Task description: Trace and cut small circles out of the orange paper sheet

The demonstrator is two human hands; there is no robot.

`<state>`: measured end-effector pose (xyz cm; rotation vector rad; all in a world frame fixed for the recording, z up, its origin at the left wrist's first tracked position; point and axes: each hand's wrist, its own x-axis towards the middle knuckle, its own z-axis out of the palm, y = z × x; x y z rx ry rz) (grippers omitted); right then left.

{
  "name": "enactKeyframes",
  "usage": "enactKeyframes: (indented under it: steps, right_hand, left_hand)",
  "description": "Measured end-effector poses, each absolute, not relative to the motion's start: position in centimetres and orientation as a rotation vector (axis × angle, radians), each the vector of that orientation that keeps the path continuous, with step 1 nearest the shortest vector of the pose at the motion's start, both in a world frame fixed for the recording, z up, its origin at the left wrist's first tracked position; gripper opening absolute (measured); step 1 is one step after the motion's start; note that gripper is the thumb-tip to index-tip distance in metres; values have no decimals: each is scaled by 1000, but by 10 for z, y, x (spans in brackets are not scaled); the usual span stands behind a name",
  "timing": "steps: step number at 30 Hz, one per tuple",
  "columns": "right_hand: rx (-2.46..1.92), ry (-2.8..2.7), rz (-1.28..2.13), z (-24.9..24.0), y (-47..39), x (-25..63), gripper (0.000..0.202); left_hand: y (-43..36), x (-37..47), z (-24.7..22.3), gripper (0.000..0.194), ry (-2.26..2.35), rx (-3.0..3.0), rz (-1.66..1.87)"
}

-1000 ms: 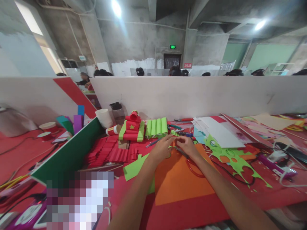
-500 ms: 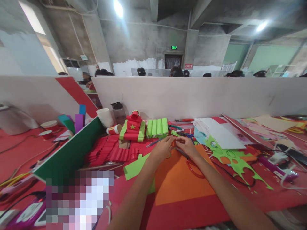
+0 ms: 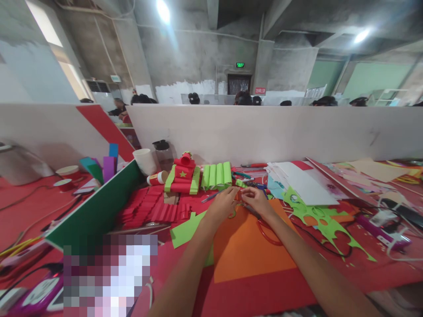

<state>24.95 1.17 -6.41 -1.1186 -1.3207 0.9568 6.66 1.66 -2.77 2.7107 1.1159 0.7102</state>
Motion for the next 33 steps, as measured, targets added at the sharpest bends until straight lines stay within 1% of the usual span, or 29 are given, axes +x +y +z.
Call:
enactKeyframes:
  steps: [13, 22, 28, 33]
  right_hand:
    - [-1120, -1286, 1024, -57, 4, 248, 35]
    - [-1041, -1261, 1137, -59, 5, 245, 36]
    - [-1028, -1263, 1152, -57, 4, 245, 38]
    - [-1037, -1256, 1163, -57, 4, 245, 39]
  left_hand:
    - [17, 66, -26, 42, 1203, 2630, 780]
    - [16, 67, -25, 41, 1258, 2616, 774]
    - [16, 67, -24, 40, 1255, 2601, 775]
    - [16, 67, -24, 42, 1249, 2592, 783]
